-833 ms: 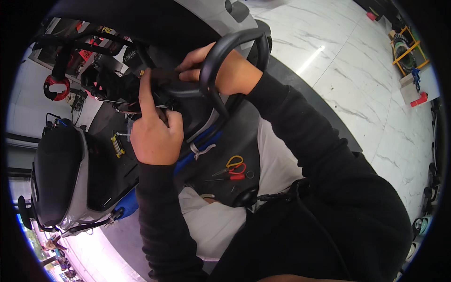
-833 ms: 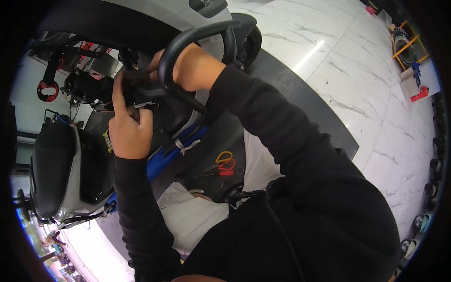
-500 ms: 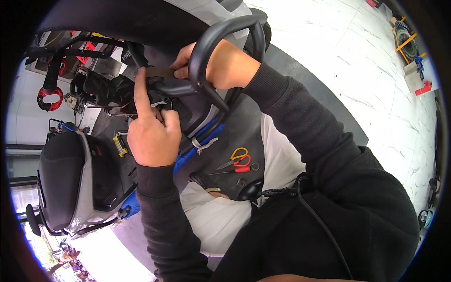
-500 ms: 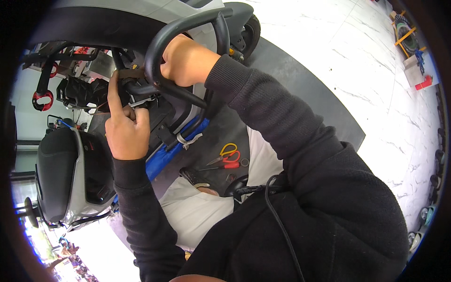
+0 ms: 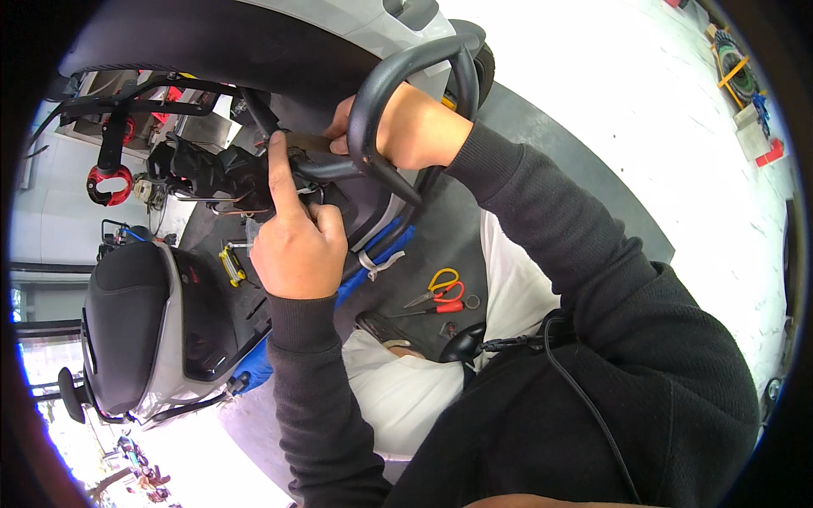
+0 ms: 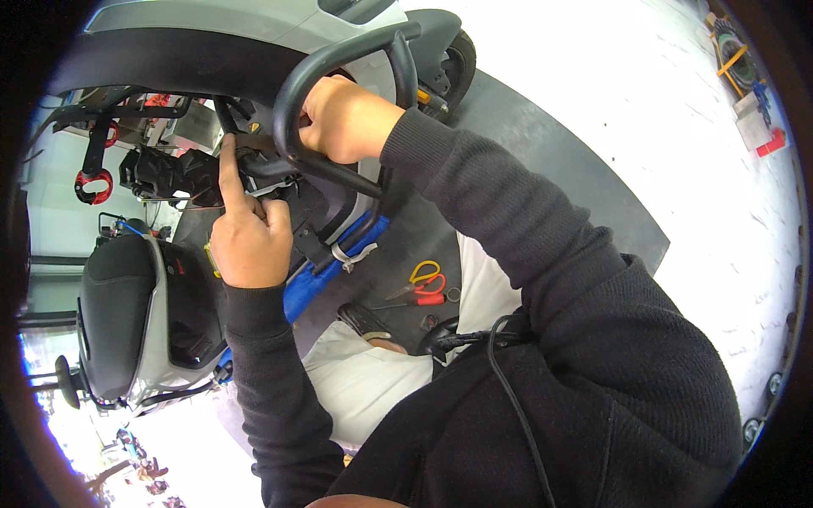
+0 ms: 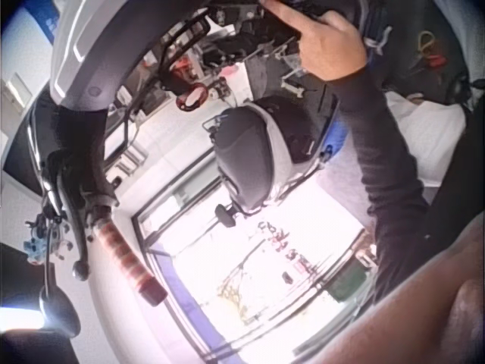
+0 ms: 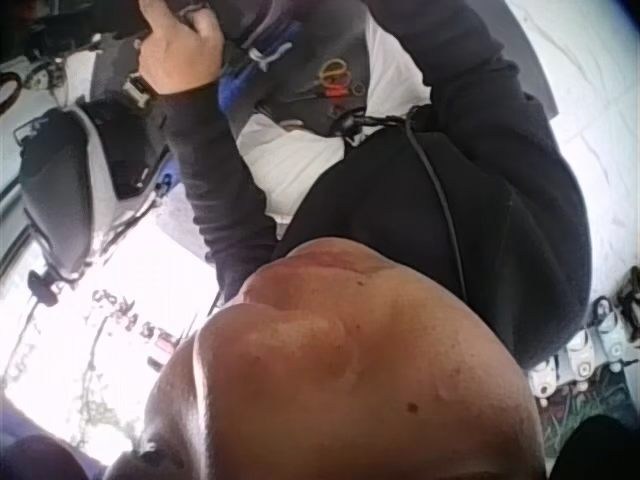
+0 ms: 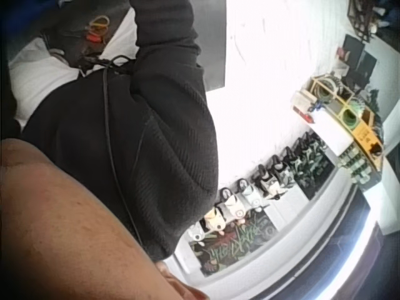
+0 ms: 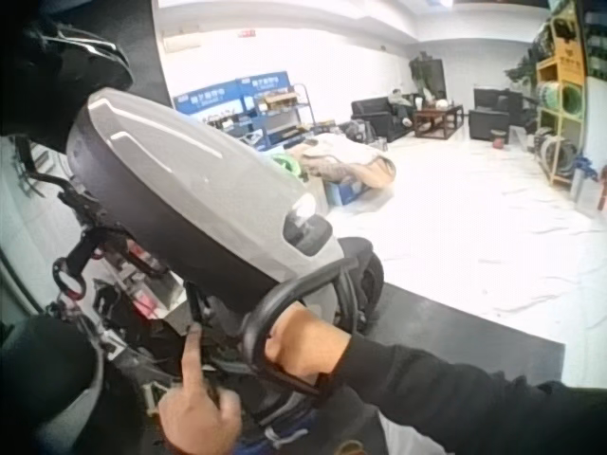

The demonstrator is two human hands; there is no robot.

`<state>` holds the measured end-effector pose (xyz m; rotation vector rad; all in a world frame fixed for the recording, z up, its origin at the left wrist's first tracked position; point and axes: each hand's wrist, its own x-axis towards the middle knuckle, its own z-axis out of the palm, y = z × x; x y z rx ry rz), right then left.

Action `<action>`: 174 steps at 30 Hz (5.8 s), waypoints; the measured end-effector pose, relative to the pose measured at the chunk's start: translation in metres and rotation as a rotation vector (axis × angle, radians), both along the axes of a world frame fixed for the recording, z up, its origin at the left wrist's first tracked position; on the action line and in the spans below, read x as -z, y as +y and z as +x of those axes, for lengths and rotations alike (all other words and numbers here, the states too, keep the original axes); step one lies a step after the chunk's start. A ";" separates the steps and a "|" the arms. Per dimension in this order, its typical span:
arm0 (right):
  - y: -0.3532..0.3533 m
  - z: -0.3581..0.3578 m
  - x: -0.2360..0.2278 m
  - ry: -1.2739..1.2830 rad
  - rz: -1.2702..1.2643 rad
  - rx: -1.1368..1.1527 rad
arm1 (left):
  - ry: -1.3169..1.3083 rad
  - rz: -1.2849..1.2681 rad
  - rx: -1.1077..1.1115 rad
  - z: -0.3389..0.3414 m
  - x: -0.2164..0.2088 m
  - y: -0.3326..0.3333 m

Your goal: The person assembles a scooter by attaching a yellow plastic component to the frame using a screwdriver, then secures a black handlebar grip with zip ties. They retrieve a black plastic part from a shelf and attach it to the scooter, tightening fasteners and adjusting the handlebar position.

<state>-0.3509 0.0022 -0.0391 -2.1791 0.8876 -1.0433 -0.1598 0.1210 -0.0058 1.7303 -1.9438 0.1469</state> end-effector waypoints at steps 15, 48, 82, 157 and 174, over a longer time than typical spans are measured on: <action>-0.008 0.009 -0.013 0.115 -0.063 -0.075 | -0.101 -0.055 -0.009 0.003 -0.003 -0.004; -0.010 0.023 -0.008 -0.222 0.706 -0.347 | 1.868 0.180 -0.087 -0.056 0.085 0.007; 0.002 0.004 0.003 -0.404 0.723 -0.198 | 2.349 -0.411 0.287 -0.062 0.084 -0.049; 0.009 0.006 0.041 -0.708 0.791 -0.176 | 2.238 -0.489 0.358 -0.073 0.083 -0.058; 0.018 0.004 0.043 -0.700 0.811 -0.074 | 2.102 -0.555 0.138 -0.077 0.073 -0.056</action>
